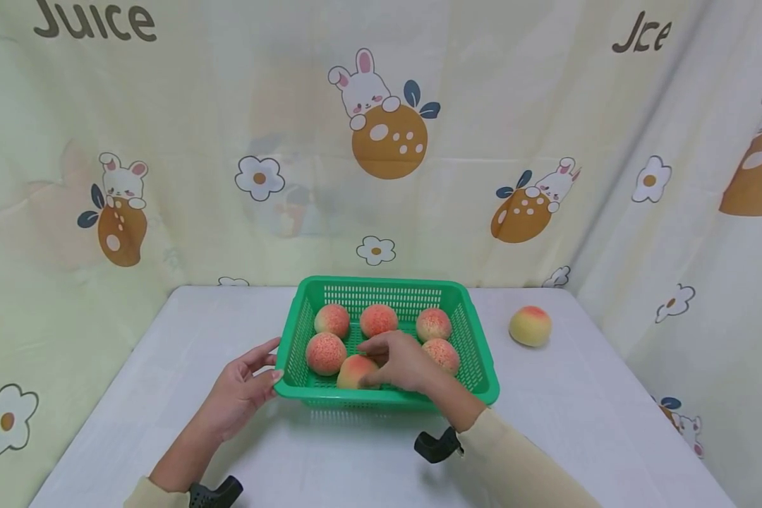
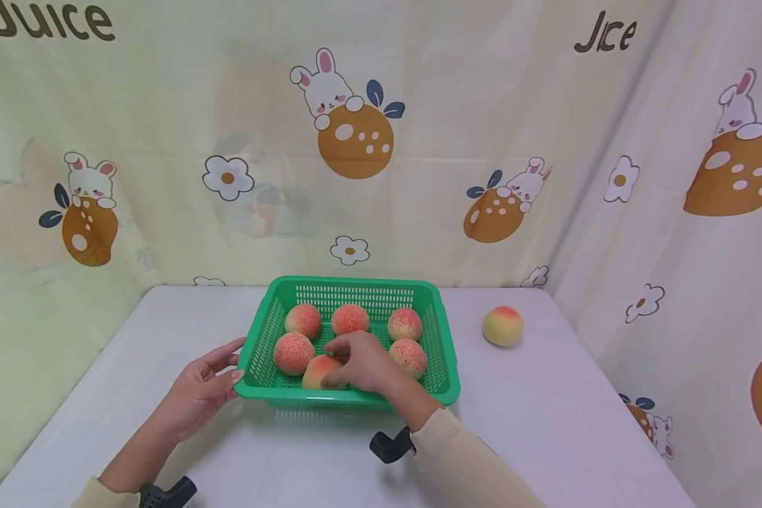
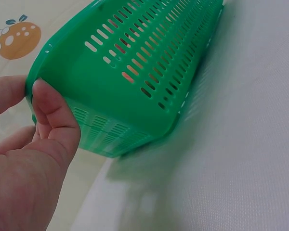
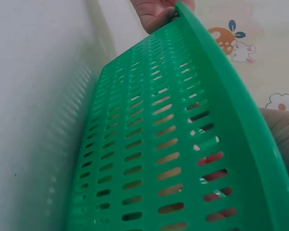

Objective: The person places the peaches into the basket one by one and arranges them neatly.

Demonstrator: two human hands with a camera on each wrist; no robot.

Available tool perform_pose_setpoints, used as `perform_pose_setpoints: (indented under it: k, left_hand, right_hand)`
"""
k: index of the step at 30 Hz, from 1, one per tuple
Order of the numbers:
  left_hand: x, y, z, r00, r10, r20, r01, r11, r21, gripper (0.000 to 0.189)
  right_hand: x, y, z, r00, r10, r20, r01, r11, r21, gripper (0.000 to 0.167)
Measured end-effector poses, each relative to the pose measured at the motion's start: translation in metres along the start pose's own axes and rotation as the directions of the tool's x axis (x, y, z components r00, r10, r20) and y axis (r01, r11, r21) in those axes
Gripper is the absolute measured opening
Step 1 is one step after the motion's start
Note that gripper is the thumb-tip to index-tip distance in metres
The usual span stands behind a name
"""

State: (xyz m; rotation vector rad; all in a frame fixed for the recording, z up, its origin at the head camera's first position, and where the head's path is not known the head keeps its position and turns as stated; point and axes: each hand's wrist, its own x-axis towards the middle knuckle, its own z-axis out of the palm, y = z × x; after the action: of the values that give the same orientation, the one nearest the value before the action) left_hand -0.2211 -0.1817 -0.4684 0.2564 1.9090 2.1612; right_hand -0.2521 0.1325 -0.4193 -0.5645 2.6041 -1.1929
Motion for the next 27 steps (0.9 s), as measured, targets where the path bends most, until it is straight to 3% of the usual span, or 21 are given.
perform_pose_setpoints:
  k: [20,27]
  left_hand:
    - [0.000,0.001,0.000,1.000,-0.004,0.005,0.004,1.000,0.013,0.070]
    - [-0.001,0.004,0.003,1.000,-0.003,0.005,0.003,1.000,0.008,0.070]
  right_hand:
    - [-0.016,0.006,-0.023,0.999,-0.011,-0.043,0.016,0.993,0.118,0.057]
    - [-0.021,0.006,-0.032,0.996,-0.047,-0.075,0.059,0.984,0.167,0.054]
